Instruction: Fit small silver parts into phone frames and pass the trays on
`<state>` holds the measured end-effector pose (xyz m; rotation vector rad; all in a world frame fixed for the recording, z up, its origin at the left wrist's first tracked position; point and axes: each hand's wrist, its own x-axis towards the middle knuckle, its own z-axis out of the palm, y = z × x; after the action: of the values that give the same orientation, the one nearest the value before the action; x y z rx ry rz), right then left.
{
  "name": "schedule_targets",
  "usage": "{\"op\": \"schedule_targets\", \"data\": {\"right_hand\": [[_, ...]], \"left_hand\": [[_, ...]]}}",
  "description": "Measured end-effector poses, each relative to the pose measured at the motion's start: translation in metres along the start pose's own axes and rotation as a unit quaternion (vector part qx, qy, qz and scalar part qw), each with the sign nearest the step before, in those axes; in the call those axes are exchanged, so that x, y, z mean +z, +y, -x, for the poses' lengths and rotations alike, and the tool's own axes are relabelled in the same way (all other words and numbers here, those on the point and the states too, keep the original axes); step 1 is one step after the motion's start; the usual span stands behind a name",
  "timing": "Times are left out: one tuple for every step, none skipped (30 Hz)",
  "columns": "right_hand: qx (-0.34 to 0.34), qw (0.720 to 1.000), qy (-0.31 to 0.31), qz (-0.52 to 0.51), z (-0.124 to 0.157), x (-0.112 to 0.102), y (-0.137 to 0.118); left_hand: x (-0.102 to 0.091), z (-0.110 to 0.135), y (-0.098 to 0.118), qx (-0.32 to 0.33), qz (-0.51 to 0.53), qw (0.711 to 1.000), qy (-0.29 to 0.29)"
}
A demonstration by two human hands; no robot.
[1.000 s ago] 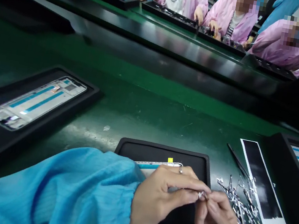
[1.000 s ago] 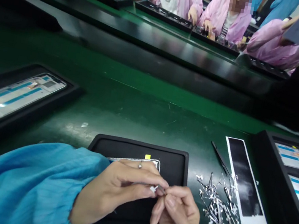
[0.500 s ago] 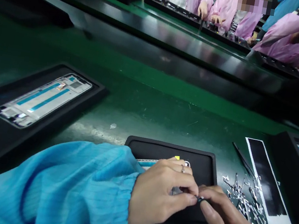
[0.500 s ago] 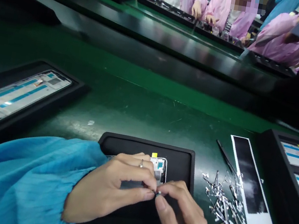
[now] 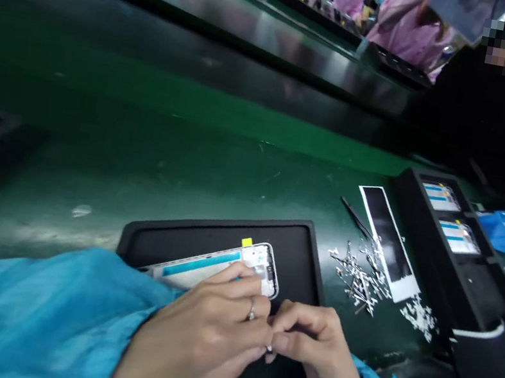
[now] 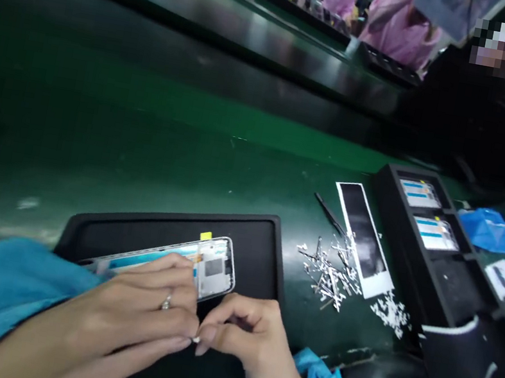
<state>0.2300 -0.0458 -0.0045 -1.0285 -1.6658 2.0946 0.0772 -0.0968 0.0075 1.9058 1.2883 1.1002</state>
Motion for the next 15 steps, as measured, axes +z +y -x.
{"op": "schedule_targets", "data": {"right_hand": [[0.0, 1.0, 0.022, 0.0, 0.001, 0.001, 0.003], [-0.003, 0.999, 0.048, 0.011, 0.002, 0.0, 0.006], [-0.007, 0.997, 0.076, 0.028, 0.005, -0.002, 0.008], [-0.014, 0.992, 0.111, 0.052, 0.009, -0.007, 0.01], [-0.021, 0.984, 0.153, 0.083, 0.015, -0.016, 0.012], [-0.028, 0.971, 0.203, 0.12, 0.023, -0.028, 0.013], [-0.036, 0.949, 0.267, 0.162, 0.032, -0.043, 0.015], [-0.038, 0.92, 0.332, 0.207, 0.042, -0.06, 0.017], [-0.037, 0.881, 0.396, 0.256, 0.053, -0.079, 0.02], [-0.034, 0.834, 0.458, 0.306, 0.063, -0.098, 0.023], [-0.031, 0.782, 0.511, 0.357, 0.072, -0.117, 0.027], [-0.023, 0.734, 0.546, 0.403, 0.08, -0.134, 0.03], [-0.009, 0.703, 0.555, 0.444, 0.085, -0.149, 0.034], [0.004, 0.676, 0.557, 0.482, 0.089, -0.161, 0.037], [0.016, 0.654, 0.553, 0.516, 0.092, -0.17, 0.04]], "left_hand": [[0.0, -0.002, 0.001, -0.018, 0.023, 1.0, -0.01], [0.0, -0.004, 0.003, -0.035, 0.037, 0.998, -0.022], [-0.002, -0.006, 0.004, -0.051, 0.044, 0.997, -0.028], [-0.004, -0.008, 0.006, -0.06, 0.047, 0.997, -0.026], [-0.007, -0.009, 0.006, -0.066, 0.045, 0.997, -0.021], [-0.01, -0.01, 0.006, -0.064, 0.039, 0.997, -0.009], [-0.014, -0.009, 0.005, -0.061, 0.026, 0.998, 0.01], [-0.017, -0.008, 0.003, -0.058, 0.008, 0.998, 0.027], [-0.02, -0.005, 0.0, -0.057, -0.017, 0.997, 0.046], [-0.023, -0.003, -0.003, -0.06, -0.041, 0.996, 0.059], [-0.026, -0.001, -0.006, -0.065, -0.059, 0.994, 0.073], [-0.028, 0.001, -0.008, -0.072, -0.07, 0.992, 0.083], [-0.029, 0.003, -0.01, -0.081, -0.072, 0.99, 0.088], [-0.029, 0.003, -0.012, -0.086, -0.07, 0.99, 0.092], [-0.029, 0.004, -0.012, -0.089, -0.067, 0.989, 0.094]]}}
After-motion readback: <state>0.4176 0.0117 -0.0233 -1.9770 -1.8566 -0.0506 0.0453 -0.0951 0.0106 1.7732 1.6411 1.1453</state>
